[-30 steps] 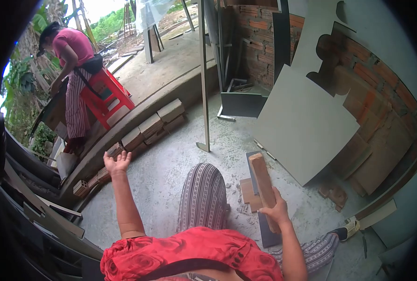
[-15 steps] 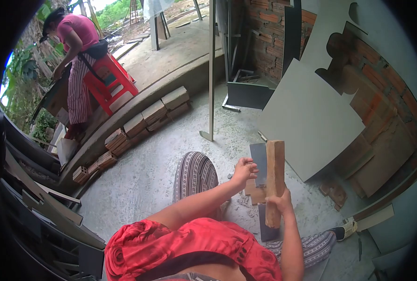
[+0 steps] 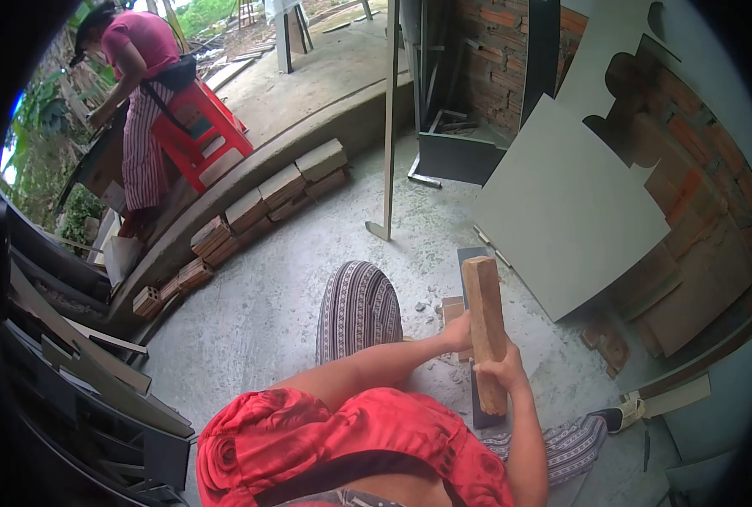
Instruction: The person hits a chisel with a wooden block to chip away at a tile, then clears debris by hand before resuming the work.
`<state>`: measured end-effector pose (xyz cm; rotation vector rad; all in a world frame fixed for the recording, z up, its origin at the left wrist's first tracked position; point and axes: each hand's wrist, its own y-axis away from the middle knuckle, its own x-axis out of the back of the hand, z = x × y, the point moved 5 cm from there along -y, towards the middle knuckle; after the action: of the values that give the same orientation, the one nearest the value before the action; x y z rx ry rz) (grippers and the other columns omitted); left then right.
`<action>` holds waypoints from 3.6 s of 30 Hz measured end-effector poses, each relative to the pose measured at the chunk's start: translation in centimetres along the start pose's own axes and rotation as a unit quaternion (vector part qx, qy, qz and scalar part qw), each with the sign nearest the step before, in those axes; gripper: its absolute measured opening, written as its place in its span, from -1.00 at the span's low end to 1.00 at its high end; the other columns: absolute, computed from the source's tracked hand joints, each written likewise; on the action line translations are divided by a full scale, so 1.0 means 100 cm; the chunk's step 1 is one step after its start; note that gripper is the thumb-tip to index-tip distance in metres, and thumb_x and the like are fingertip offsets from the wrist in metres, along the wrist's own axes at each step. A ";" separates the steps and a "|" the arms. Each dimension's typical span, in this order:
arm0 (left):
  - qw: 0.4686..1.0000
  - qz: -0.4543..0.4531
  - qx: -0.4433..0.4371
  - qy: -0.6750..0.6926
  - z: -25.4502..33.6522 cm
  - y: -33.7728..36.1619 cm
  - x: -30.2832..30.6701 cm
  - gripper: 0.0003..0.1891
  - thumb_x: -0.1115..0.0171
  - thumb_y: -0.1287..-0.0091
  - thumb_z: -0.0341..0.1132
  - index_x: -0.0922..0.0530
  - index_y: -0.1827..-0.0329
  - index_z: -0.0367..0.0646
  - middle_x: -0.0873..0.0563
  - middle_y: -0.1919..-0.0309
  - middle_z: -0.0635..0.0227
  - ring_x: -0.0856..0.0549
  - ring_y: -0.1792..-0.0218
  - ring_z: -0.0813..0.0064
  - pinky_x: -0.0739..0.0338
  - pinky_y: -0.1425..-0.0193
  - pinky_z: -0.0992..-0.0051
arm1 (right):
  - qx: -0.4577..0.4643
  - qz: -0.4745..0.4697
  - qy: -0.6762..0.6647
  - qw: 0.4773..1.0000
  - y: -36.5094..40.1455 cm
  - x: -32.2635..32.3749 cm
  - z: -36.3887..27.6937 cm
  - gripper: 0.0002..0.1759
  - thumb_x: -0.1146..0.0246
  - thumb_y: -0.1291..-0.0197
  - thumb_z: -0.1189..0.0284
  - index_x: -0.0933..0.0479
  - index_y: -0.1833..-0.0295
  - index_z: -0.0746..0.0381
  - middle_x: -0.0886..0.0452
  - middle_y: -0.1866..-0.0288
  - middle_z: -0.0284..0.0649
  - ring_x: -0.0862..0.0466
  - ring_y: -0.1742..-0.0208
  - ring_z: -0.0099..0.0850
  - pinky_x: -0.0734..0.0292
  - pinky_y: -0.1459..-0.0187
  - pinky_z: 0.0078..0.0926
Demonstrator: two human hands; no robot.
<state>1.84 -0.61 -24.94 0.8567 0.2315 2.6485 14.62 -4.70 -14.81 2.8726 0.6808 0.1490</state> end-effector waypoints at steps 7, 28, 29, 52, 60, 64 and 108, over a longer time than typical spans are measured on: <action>0.996 0.021 -0.065 0.057 -0.012 -0.017 -0.013 -0.61 -0.26 -0.08 -0.14 -0.54 0.04 -0.09 -0.65 0.20 -0.02 -0.59 0.03 -0.06 -0.49 0.02 0.17 | 0.013 0.003 0.030 0.999 -0.001 -0.006 -0.006 -0.17 -0.38 0.39 0.40 -0.37 -0.17 0.38 -0.56 0.01 -0.13 -0.57 0.00 -0.33 -0.45 -0.04 -0.44; 0.990 0.042 -0.064 0.121 0.003 -0.026 0.000 -0.57 -0.33 0.02 -0.22 -0.53 0.05 -0.10 -0.69 0.24 0.06 -0.65 0.14 0.03 -0.50 0.06 0.24 | 0.158 0.117 0.102 0.975 0.037 -0.001 -0.073 -0.12 -0.41 0.26 0.42 -0.26 -0.30 0.25 -0.55 -0.05 -0.12 -0.59 -0.01 -0.33 -0.47 -0.05 -0.41; 0.991 0.047 -0.061 0.114 0.004 -0.025 0.001 -0.60 -0.32 0.03 -0.26 -0.54 0.08 -0.11 -0.68 0.25 0.06 -0.65 0.14 0.04 -0.50 0.07 0.25 | 0.155 0.138 0.118 0.971 0.036 0.001 -0.064 -0.12 -0.41 0.26 0.41 -0.27 -0.30 0.22 -0.56 -0.03 -0.09 -0.60 0.00 -0.29 -0.48 -0.04 -0.39; 0.983 0.081 -0.126 0.102 0.009 -0.018 0.004 -0.69 -0.23 -0.15 -0.11 -0.60 0.15 -0.11 -0.67 0.20 0.04 -0.64 0.12 0.04 -0.52 0.08 0.23 | -0.027 0.080 0.276 0.958 0.033 0.003 -0.020 -0.05 -0.49 0.40 0.29 -0.31 -0.28 0.08 -0.63 0.07 -0.05 -0.62 0.02 -0.08 -0.50 0.00 -0.26; 0.989 0.079 -0.062 0.113 0.026 -0.009 0.021 -0.62 -0.33 0.09 -0.26 -0.58 0.16 -0.14 -0.68 0.29 0.03 -0.64 0.17 0.01 -0.52 0.10 0.22 | 0.136 0.145 0.089 0.976 0.049 0.003 -0.074 -0.32 -0.39 0.22 0.44 -0.38 -0.12 0.35 -0.59 0.14 -0.15 -0.61 0.19 -0.33 -0.50 0.08 -0.40; 0.987 0.089 -0.072 0.109 0.019 -0.015 0.013 -0.62 -0.34 0.10 -0.25 -0.59 0.16 -0.14 -0.67 0.28 0.00 -0.63 0.15 -0.02 -0.51 0.08 0.21 | 0.027 0.190 0.250 0.949 0.041 0.001 -0.065 -0.32 -0.43 0.28 0.38 -0.42 -0.08 0.26 -0.62 0.17 -0.01 -0.65 0.17 -0.09 -0.52 0.09 -0.25; 0.992 0.075 -0.063 0.074 0.017 -0.014 0.014 -0.64 -0.29 0.07 -0.16 -0.53 0.20 -0.11 -0.66 0.31 0.04 -0.63 0.17 0.00 -0.49 0.11 0.20 | 0.163 0.157 0.119 0.967 0.051 -0.008 -0.085 -0.30 -0.43 0.23 0.40 -0.39 -0.11 0.36 -0.57 0.09 -0.14 -0.60 0.11 -0.35 -0.50 0.05 -0.43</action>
<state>2.15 1.32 -23.19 0.6629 0.0359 2.8347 14.97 -8.17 -5.51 3.3009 0.2990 0.4735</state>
